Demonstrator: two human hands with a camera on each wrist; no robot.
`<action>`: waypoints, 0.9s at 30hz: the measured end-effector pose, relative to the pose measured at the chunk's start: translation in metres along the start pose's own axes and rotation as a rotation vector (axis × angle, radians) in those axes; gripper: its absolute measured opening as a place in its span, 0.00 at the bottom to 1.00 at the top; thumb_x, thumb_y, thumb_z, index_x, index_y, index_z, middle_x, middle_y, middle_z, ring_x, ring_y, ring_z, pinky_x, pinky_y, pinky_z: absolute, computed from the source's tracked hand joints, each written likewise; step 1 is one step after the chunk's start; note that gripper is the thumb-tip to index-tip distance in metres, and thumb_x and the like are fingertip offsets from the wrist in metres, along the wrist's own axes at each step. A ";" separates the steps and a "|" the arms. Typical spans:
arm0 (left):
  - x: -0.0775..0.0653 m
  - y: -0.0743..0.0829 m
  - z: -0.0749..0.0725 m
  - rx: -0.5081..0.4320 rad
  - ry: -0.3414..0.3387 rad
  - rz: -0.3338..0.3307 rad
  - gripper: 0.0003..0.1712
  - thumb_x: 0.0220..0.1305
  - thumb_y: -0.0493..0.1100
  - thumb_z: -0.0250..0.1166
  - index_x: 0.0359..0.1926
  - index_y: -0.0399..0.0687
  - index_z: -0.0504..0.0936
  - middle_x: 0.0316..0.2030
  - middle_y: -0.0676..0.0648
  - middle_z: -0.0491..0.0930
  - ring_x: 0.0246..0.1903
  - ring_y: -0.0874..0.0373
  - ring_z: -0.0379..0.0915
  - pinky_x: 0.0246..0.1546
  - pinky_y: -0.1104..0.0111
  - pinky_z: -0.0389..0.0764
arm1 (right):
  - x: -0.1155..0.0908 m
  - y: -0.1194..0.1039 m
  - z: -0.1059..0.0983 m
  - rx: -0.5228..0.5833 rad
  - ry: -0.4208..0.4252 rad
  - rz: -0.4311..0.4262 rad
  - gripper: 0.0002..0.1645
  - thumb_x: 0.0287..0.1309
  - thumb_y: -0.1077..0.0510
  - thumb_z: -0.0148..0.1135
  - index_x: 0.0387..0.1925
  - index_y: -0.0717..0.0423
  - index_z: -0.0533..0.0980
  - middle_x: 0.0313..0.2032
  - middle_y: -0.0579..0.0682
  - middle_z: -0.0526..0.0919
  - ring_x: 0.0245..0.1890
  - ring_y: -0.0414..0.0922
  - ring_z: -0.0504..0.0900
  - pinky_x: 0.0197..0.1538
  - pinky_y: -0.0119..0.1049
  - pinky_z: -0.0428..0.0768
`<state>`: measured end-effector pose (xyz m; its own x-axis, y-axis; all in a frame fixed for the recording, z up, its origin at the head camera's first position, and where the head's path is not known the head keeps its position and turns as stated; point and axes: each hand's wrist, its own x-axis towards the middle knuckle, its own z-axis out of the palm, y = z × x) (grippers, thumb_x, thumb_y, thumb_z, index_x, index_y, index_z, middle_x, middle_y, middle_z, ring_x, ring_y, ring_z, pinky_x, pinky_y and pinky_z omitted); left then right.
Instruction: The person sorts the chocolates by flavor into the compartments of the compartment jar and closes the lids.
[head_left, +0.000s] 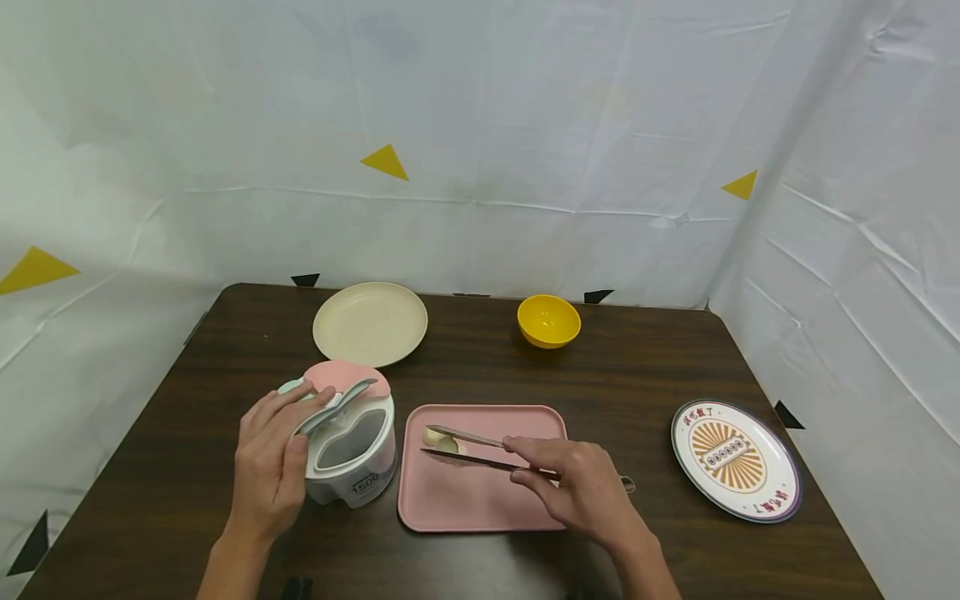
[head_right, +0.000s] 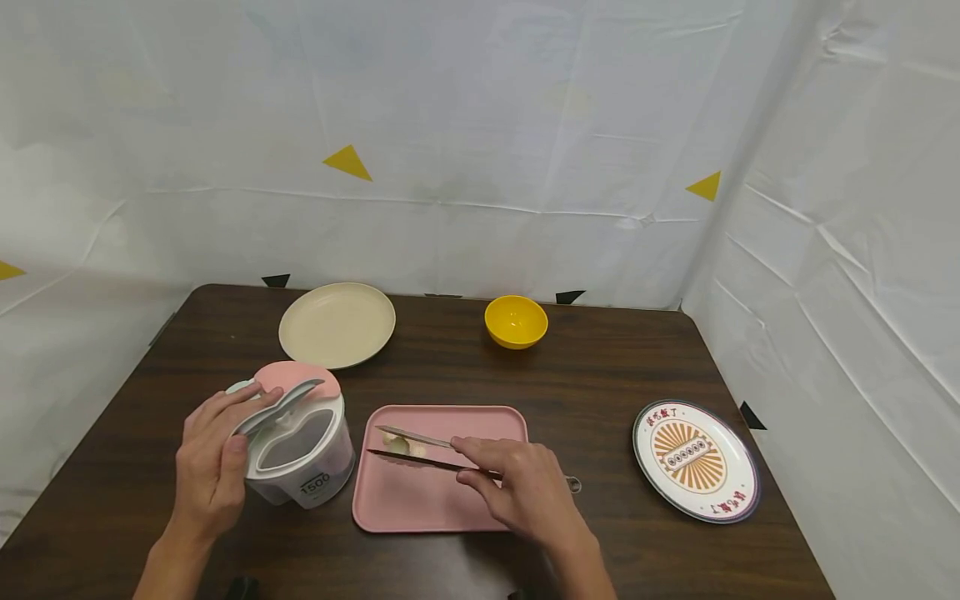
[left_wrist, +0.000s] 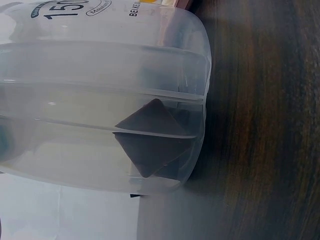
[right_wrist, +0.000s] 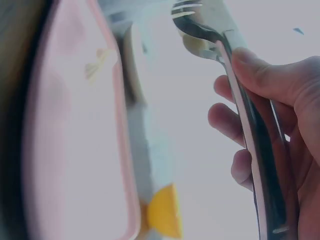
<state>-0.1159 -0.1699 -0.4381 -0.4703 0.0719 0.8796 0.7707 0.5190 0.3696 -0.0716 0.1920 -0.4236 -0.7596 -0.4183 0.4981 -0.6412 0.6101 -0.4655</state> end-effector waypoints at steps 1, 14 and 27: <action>0.000 0.000 0.000 0.000 0.001 0.001 0.23 0.71 0.44 0.46 0.49 0.36 0.84 0.47 0.42 0.85 0.54 0.44 0.75 0.64 0.54 0.57 | 0.004 -0.003 -0.001 0.003 0.016 -0.028 0.28 0.48 0.60 0.76 0.54 0.45 0.82 0.44 0.38 0.87 0.33 0.31 0.83 0.32 0.24 0.75; -0.002 -0.001 -0.001 -0.001 -0.019 -0.007 0.23 0.72 0.44 0.46 0.50 0.37 0.84 0.48 0.42 0.84 0.55 0.43 0.74 0.65 0.53 0.56 | 0.056 -0.043 0.015 0.109 0.085 -0.305 0.25 0.51 0.60 0.74 0.53 0.57 0.82 0.47 0.45 0.86 0.40 0.34 0.84 0.41 0.25 0.78; -0.002 -0.001 -0.001 0.002 -0.018 -0.007 0.23 0.72 0.44 0.46 0.50 0.36 0.84 0.48 0.42 0.84 0.55 0.43 0.74 0.65 0.52 0.56 | 0.062 -0.047 0.034 0.021 0.053 -0.262 0.27 0.54 0.55 0.72 0.58 0.50 0.80 0.49 0.40 0.85 0.41 0.30 0.83 0.36 0.21 0.75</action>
<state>-0.1156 -0.1710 -0.4399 -0.4835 0.0833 0.8714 0.7664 0.5212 0.3754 -0.0919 0.1143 -0.3963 -0.5610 -0.5238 0.6410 -0.8177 0.4714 -0.3304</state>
